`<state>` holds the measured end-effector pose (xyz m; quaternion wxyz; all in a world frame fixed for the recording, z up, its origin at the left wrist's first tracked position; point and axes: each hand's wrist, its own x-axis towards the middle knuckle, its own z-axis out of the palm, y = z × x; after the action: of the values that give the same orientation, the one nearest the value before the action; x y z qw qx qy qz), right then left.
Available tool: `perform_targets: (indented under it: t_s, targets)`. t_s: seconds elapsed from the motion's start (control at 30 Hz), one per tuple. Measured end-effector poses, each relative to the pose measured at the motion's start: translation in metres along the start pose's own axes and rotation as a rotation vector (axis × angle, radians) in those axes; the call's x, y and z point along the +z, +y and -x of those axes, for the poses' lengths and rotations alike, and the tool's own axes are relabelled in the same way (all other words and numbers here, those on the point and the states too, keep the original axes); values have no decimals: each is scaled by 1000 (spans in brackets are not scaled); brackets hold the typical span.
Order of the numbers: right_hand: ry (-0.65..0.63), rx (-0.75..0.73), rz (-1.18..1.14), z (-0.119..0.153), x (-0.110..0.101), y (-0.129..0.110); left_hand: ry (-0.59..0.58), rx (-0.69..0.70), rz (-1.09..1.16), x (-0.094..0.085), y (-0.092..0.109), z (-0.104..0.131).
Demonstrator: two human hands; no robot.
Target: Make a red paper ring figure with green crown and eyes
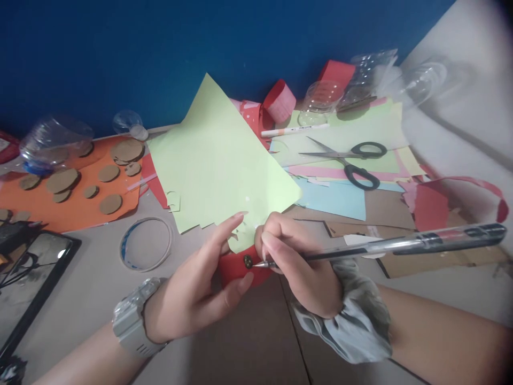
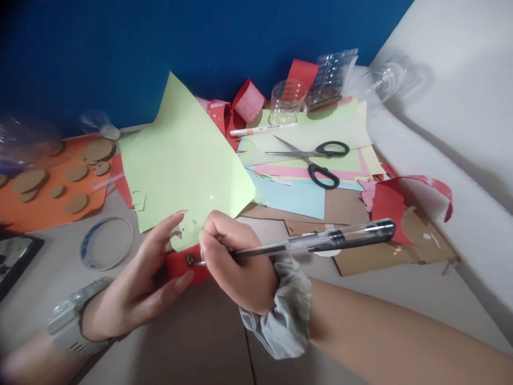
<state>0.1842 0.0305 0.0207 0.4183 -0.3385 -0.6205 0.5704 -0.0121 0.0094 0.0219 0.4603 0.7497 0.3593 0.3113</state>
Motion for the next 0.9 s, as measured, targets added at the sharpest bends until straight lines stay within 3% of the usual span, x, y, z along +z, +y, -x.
perform_targets:
  t_s: [0.9]
  targets:
    - [-4, -16, -6, 1, 0, 0, -17, 5, 50, 1, 0, -1]
